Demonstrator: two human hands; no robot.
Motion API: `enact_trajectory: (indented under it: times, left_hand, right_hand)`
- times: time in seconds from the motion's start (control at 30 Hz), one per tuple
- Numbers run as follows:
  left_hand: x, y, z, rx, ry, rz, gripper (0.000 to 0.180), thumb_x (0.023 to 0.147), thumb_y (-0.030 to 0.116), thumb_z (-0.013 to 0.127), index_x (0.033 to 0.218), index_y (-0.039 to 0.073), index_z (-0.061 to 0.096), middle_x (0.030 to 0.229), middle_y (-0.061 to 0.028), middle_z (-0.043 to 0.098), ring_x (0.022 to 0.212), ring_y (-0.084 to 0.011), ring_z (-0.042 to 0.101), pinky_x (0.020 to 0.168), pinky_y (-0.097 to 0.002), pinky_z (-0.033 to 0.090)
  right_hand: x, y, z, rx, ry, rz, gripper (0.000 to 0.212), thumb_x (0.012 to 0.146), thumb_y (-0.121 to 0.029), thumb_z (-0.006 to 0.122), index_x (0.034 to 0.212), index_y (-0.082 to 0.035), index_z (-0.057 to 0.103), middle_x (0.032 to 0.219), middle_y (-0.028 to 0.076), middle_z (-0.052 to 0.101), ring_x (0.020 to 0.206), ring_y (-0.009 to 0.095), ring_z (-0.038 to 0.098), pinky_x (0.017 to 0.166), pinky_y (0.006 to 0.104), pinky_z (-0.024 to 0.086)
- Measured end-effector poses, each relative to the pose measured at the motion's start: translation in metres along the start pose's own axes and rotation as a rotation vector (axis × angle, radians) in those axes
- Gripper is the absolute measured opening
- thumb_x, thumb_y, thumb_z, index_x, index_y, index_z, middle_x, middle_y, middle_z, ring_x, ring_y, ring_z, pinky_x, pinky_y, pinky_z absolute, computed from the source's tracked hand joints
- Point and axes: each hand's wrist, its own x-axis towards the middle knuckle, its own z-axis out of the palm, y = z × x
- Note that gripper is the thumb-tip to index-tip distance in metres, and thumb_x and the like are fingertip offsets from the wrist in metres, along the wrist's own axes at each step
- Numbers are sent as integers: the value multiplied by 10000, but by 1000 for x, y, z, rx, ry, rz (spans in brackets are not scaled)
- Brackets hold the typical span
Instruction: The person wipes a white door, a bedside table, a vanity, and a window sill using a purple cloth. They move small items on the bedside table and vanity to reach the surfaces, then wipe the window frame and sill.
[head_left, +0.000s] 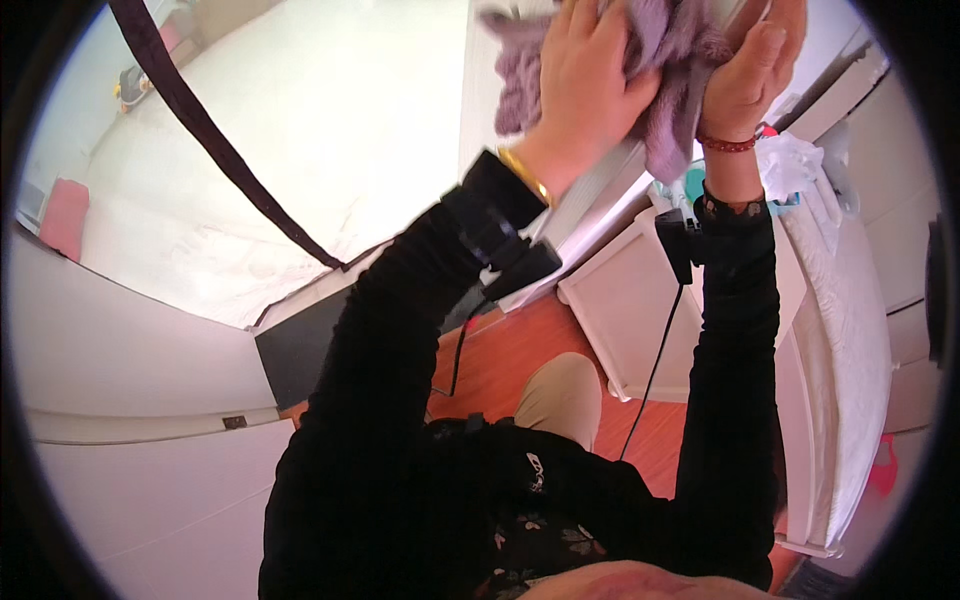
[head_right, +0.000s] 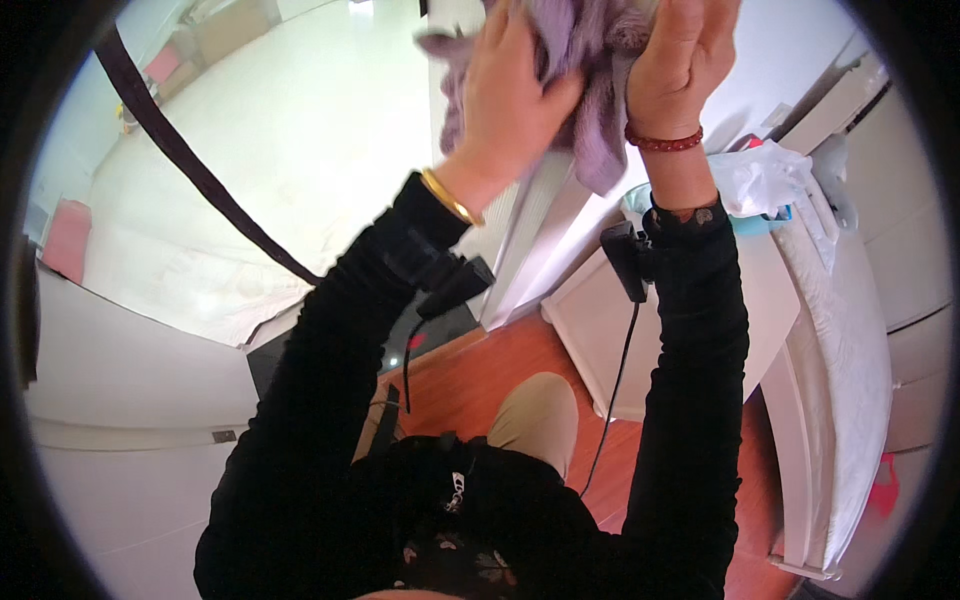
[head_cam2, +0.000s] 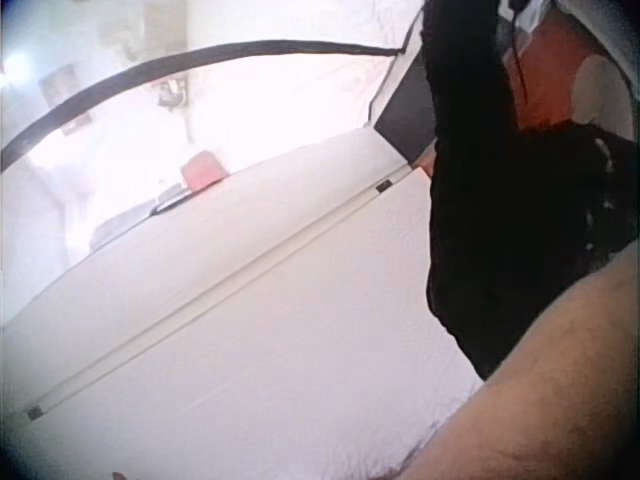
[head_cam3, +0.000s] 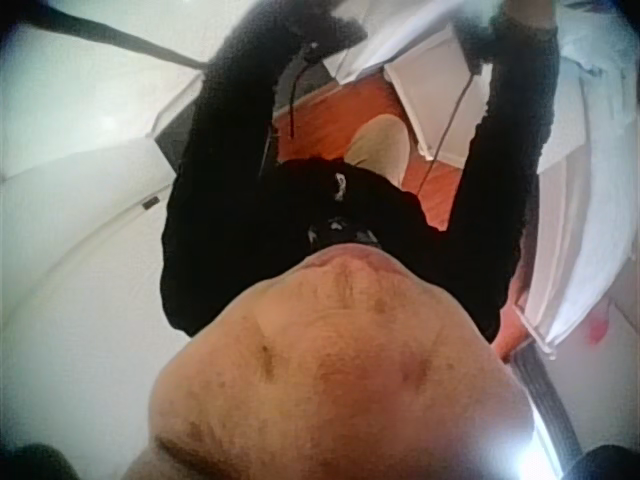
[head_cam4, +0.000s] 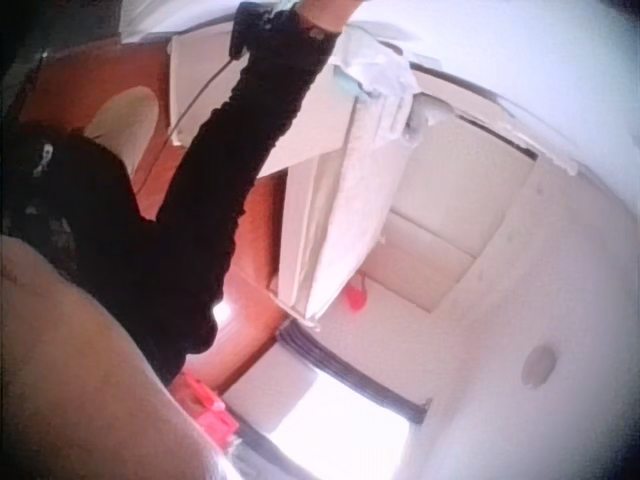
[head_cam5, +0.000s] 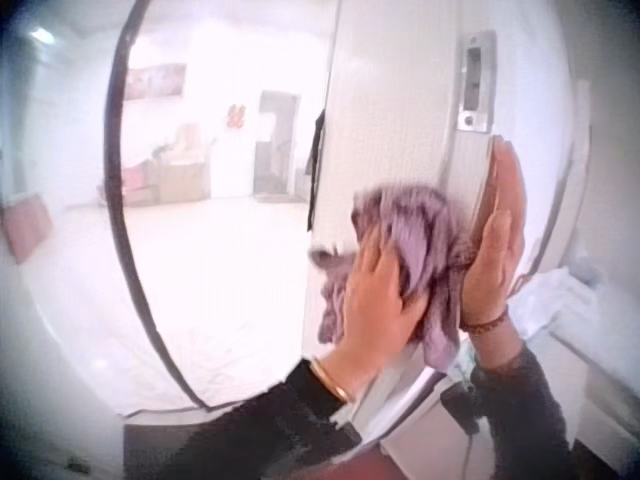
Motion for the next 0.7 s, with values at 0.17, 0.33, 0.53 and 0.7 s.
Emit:
enact_trajectory:
  times: [0.17,0.33,0.53,0.7]
  left_hand:
    - [-140,-31,0,70,-95,-241,554,606,124,707,1093,-53,512,1323,-281,377,1234,-442,352,1001,-464,325]
    - [-295,-51,5,167,-233,-742,773,655,96,692,1315,-54,317,1367,-256,320,1231,-427,345,1040,-416,295]
    - [-415,-76,18,157,-201,-1014,680,756,101,629,1338,-23,298,1312,-215,408,1210,-348,403,1027,-376,310]
    - [-410,-70,15,-327,18,-1379,475,829,-6,519,1283,-11,380,1210,-148,522,1105,-240,509,950,-316,385]
  right_hand:
    - [-3,18,-13,-280,-102,-162,484,984,-274,274,1343,42,348,1408,166,343,1320,282,293,1094,376,201]
    - [-12,26,-18,-383,-111,-205,454,985,-236,279,1344,31,351,1403,161,355,1312,279,312,1092,369,219]
    - [-11,36,-16,-450,-135,-292,422,986,-190,286,1347,18,355,1397,155,369,1302,276,334,1090,360,239]
    - [-20,29,-7,-384,-65,-104,450,978,-251,325,1356,-7,346,1413,147,348,1334,271,284,1104,386,219]
